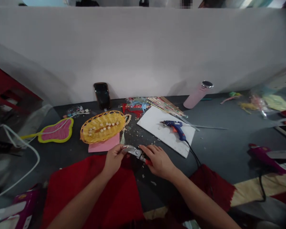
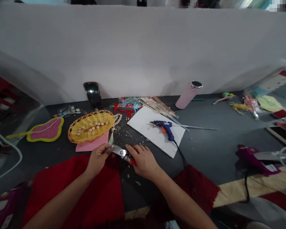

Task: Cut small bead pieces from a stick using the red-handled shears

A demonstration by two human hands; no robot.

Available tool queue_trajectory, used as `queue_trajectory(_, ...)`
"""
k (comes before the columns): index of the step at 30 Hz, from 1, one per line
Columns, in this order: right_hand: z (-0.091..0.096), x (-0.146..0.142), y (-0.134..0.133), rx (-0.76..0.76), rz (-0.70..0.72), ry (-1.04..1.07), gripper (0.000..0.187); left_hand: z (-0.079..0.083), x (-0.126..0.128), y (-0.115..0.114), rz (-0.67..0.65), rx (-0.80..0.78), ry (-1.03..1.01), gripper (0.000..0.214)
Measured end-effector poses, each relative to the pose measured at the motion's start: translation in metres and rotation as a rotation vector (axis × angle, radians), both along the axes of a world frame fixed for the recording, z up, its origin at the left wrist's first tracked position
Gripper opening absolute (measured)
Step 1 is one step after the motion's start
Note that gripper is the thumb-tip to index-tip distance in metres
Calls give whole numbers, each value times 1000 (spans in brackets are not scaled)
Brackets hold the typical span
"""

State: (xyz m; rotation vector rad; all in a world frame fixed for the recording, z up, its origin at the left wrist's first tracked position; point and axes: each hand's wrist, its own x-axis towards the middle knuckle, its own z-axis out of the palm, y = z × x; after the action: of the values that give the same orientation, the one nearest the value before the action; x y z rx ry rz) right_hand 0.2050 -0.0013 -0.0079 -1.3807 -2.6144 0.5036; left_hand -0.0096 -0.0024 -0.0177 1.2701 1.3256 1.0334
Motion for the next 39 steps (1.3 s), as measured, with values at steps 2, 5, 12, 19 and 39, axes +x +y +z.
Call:
queue_trajectory(2, 0, 0, 0, -1, 1, 8, 69, 1, 0, 0, -3, -2, -1, 18)
queue_trajectory(5, 0, 0, 0, -3, 4, 26, 66, 4, 1, -1, -13, -15, -15, 19)
queue_trajectory(12, -1, -5, -5, 6, 3, 36, 60, 3, -4, -4, 3, -59, -51, 17)
queue_trajectory(19, -1, -9, -6, 3, 7, 21, 54, 2, -5, -6, -5, -120, -139, 16)
queue_trajectory(39, -2, -1, -3, -9, 116, 165, 54, 4, -20, -5, -285, -353, -411, 31)
